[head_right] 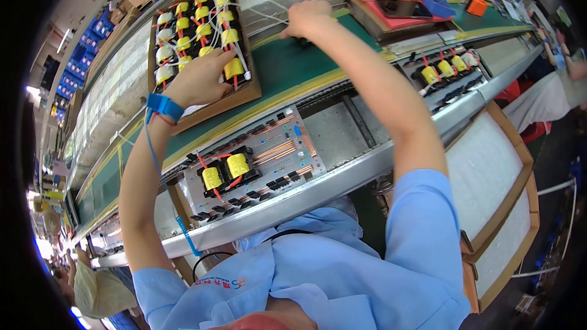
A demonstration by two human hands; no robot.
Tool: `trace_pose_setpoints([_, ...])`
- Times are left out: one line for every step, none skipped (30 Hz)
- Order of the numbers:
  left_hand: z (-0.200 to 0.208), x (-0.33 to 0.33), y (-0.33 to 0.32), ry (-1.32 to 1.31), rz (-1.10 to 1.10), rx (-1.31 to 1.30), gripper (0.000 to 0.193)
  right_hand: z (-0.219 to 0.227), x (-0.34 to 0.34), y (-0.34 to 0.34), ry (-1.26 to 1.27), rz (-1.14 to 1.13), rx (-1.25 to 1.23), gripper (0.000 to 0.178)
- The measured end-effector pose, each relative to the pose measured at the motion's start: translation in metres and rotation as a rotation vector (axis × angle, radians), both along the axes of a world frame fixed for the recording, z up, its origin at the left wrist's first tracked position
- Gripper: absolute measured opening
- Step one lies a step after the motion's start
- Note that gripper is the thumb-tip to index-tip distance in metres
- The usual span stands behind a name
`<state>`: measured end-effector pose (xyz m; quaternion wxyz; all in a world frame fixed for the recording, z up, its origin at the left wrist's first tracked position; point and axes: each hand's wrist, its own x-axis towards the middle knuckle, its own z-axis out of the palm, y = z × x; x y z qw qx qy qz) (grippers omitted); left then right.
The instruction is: Manually assemble electronic components by placing transformers into a fixture on an assembly line.
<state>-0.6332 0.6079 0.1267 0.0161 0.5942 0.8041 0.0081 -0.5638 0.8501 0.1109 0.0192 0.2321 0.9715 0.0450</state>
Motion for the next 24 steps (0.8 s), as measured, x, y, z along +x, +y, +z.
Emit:
trace_pose_setpoints([0.002,-0.004,-0.002,-0.026,-0.023,0.022,0.051,-0.001,-0.002,0.0,0.017,0.002,-0.022,0.074])
trace_pose_setpoints([0.003,-0.007,-0.006,-0.046,-0.009,0.028,0.051,-0.001,-0.004,-0.004,-0.021,0.013,-0.044,0.073])
trace_pose_setpoints([0.005,-0.009,-0.009,-0.049,-0.033,0.036,0.055,0.0,-0.006,-0.007,-0.056,0.02,-0.065,0.072])
trace_pose_setpoints([0.008,-0.01,-0.014,-0.057,-0.032,0.068,0.058,-0.002,-0.012,-0.01,-0.094,-0.005,-0.077,0.071])
trace_pose_setpoints([0.013,-0.007,-0.02,-0.068,-0.029,0.097,0.061,-0.009,-0.019,-0.011,-0.135,-0.028,-0.091,0.071])
trace_pose_setpoints([0.023,-0.002,-0.021,-0.118,-0.009,0.099,0.064,-0.014,-0.021,-0.007,-0.131,-0.058,-0.088,0.071])
trace_pose_setpoints([0.036,0.004,-0.025,-0.169,0.013,0.097,0.066,-0.019,-0.024,-0.002,-0.15,-0.081,-0.12,0.067])
trace_pose_setpoints([0.042,0.007,-0.034,-0.133,0.034,0.135,0.066,-0.024,-0.028,0.003,-0.17,-0.1,-0.151,0.064])
trace_pose_setpoints([0.048,0.01,-0.042,-0.101,0.042,0.174,0.066,-0.03,-0.028,0.011,-0.167,-0.136,-0.15,0.064])
trace_pose_setpoints([0.06,0.016,-0.058,-0.08,0.124,0.164,0.067,-0.035,-0.031,0.011,-0.099,-0.151,-0.162,0.06])
trace_pose_setpoints([0.065,0.019,-0.073,-0.065,0.196,0.154,0.068,-0.039,-0.028,0.017,-0.035,-0.175,-0.171,0.057])
trace_pose_setpoints([0.061,0.015,-0.09,-0.094,0.188,0.249,0.069,-0.035,-0.02,0.029,-0.034,-0.207,-0.167,0.057])
trace_pose_setpoints([0.057,0.009,-0.112,-0.123,0.184,0.343,0.07,-0.028,-0.012,0.041,0.019,-0.187,-0.375,0.055])
trace_pose_setpoints([0.054,0.005,-0.14,-0.141,0.253,0.387,0.07,-0.023,-0.006,0.048,0.076,-0.153,-0.586,0.053])
trace_pose_setpoints([0.049,-0.001,-0.167,-0.161,0.317,0.431,0.07,-0.031,0.003,0.059,0.281,-0.123,-0.984,0.055])
trace_pose_setpoints([0.041,-0.013,-0.199,-0.186,0.372,0.492,0.07,-0.03,0.004,0.074,0.296,-0.104,-1.175,0.057])
trace_pose_setpoints([0.03,-0.021,-0.224,-0.222,0.425,0.551,0.071,-0.03,0.007,0.091,0.311,-0.092,-1.364,0.06])
trace_pose_setpoints([0.028,-0.018,-0.237,-0.229,0.542,0.506,0.072,-0.029,0.019,0.101,0.409,0.016,-1.614,0.06])
trace_pose_setpoints([0.026,-0.014,-0.252,-0.233,0.666,0.461,0.073,-0.024,0.03,0.106,0.506,0.142,-1.856,0.06])
trace_pose_setpoints([0.012,-0.017,-0.273,-0.221,0.677,0.477,0.075,-0.015,0.042,0.101,0.669,0.186,-2.042,0.059])
trace_pose_setpoints([-0.003,-0.024,-0.289,-0.208,0.682,0.498,0.076,-0.01,0.051,0.106,0.72,0.266,-2.163,0.061])
trace_pose_setpoints([-0.016,-0.028,-0.301,-0.22,0.673,0.504,0.076,-0.005,0.056,0.103,0.777,0.231,-2.179,0.06])
trace_pose_setpoints([-0.028,-0.033,-0.309,-0.187,0.685,0.431,0.077,0.002,0.061,0.095,0.836,0.196,-2.192,0.059])
trace_pose_setpoints([-0.034,-0.035,-0.309,-0.149,0.693,0.35,0.078,0.005,0.062,0.089,0.871,0.155,-2.21,0.053])
